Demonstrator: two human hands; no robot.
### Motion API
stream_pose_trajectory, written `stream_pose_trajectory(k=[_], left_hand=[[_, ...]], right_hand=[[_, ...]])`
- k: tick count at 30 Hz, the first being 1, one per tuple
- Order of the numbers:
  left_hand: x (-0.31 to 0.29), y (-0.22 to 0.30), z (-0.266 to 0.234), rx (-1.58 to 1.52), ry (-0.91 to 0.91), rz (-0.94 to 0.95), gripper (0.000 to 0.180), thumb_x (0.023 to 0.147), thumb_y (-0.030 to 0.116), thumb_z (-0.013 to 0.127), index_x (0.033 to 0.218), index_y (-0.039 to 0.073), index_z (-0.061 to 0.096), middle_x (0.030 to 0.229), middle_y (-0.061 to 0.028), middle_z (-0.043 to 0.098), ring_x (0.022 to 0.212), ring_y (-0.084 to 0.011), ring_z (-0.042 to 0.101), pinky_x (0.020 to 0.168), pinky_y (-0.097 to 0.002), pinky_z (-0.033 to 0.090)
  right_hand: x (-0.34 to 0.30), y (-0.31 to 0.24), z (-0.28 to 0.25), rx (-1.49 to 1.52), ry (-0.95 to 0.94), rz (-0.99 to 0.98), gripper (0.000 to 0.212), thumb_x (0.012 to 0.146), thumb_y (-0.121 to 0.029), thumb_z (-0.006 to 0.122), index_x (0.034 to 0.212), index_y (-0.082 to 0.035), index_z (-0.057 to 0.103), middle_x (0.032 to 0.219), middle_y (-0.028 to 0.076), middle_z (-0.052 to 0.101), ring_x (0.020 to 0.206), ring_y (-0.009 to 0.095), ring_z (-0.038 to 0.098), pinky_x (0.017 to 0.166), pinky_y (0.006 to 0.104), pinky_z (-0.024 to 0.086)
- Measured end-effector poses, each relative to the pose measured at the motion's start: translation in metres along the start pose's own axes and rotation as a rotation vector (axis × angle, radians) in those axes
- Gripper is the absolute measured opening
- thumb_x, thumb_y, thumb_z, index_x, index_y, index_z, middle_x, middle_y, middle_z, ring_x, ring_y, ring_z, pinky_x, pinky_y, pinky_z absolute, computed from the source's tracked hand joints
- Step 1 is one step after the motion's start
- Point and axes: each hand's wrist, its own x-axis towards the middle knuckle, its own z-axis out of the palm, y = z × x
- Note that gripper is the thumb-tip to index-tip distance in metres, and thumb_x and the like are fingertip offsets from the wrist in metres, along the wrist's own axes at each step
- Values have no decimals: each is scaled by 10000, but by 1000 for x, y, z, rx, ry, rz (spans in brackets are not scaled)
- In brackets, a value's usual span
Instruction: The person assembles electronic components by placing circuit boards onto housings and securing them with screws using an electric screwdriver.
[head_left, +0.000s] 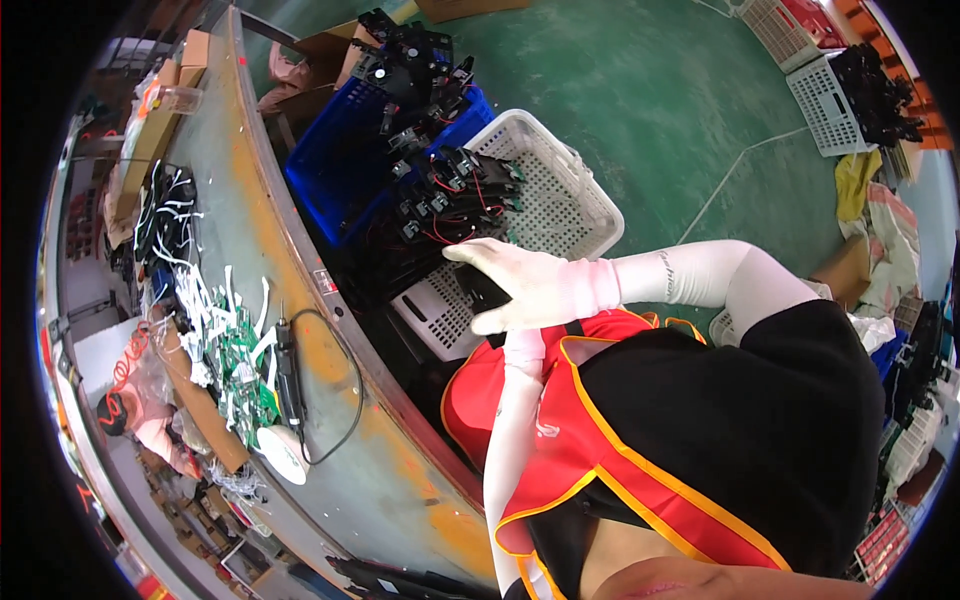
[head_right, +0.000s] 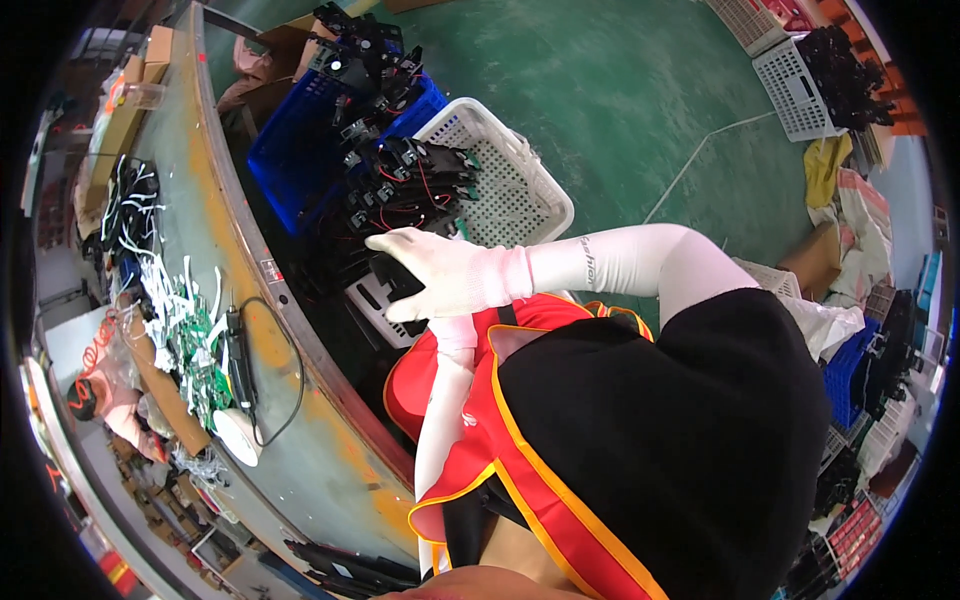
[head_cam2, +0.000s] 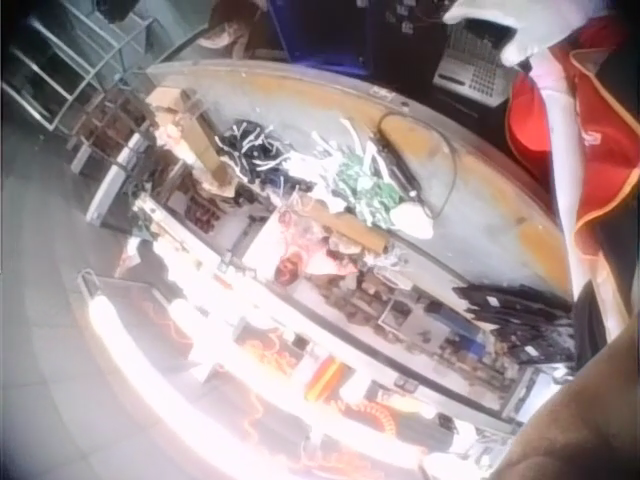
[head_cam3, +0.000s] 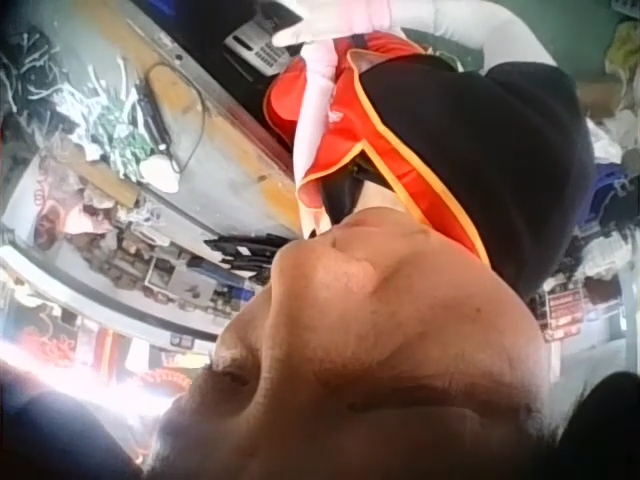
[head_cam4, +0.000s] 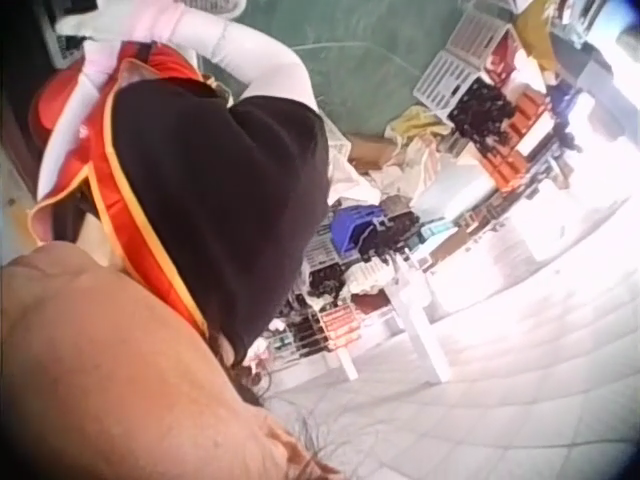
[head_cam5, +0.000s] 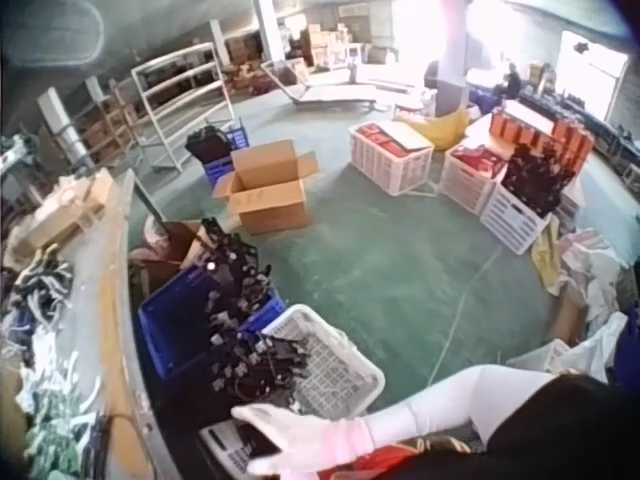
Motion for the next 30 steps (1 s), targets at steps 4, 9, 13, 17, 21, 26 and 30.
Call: stream_pose_trajectory(k=[4, 9, 13, 17, 21, 26, 30], left_hand=[[-15, 18, -121, 1381, 314, -22, 654, 847, 10, 624, 1443, 41, 358, 1386, -111, 467, 1261, -228, 475, 1039, -308, 410], [20, 11, -86, 2011, 144, -69, 701, 811, 163, 740, 1375, -1, 356, 1350, -184, 490, 1181, -278, 554, 952, -375, 481], [12, 28, -16, 2289, -5, -28, 698, 836, 217, 700, 1388, -46, 362, 1346, -255, 483, 1221, -383, 504, 1048, -427, 403], [-40, 64, 20, 2218, 196, 297, 414, 867, 87, 604, 1243, -72, 534, 1205, -243, 598, 1129, -383, 569, 1006, -431, 434], [-100, 89, 7, 2327, 378, 520, 326, 843, 18, 571, 1162, -46, 598, 1120, -196, 646, 1071, -360, 603, 970, -436, 459], [-112, 83, -1, 2456, 451, 695, 318, 808, -35, 567, 1124, -38, 603, 1083, -186, 640, 1072, -366, 600, 973, -470, 456], [-109, 85, -1, 2448, 431, 756, 318, 799, -64, 547, 1113, -36, 596, 1073, -189, 630, 1064, -385, 596, 961, -503, 462]], right_hand=[[5, 33, 0, -14, -32, 98, 714, 754, -314, 682, 1320, 28, 413, 1347, 249, 412, 1285, 343, 421, 1095, 389, 352], [25, 86, -4, -35, 55, 113, 600, 733, -188, 637, 1287, -23, 479, 1256, 209, 500, 1232, 318, 466, 1071, 379, 368], [35, 134, -29, 52, 66, 361, 565, 755, -128, 615, 1300, -41, 491, 1117, 135, 594, 1057, 199, 570, 946, 328, 454], [51, 149, -64, 166, 96, 497, 592, 781, -128, 617, 1337, 1, 458, 1031, 120, 638, 813, 187, 639, 757, 305, 527], [80, 219, -88, -120, 143, 387, 765, 791, -198, 661, 1438, 47, 334, 1421, 235, 446, 1321, 288, 438, 1104, 341, 338], [119, 229, -108, -90, 79, 416, 785, 811, -129, 655, 1478, 22, 270, 1497, 213, 353, 1388, 281, 343, 1147, 363, 273], [148, 275, -119, -51, 84, 265, 722, 783, -147, 705, 1401, 55, 392, 1396, 211, 490, 1317, 284, 451, 1112, 348, 336]])
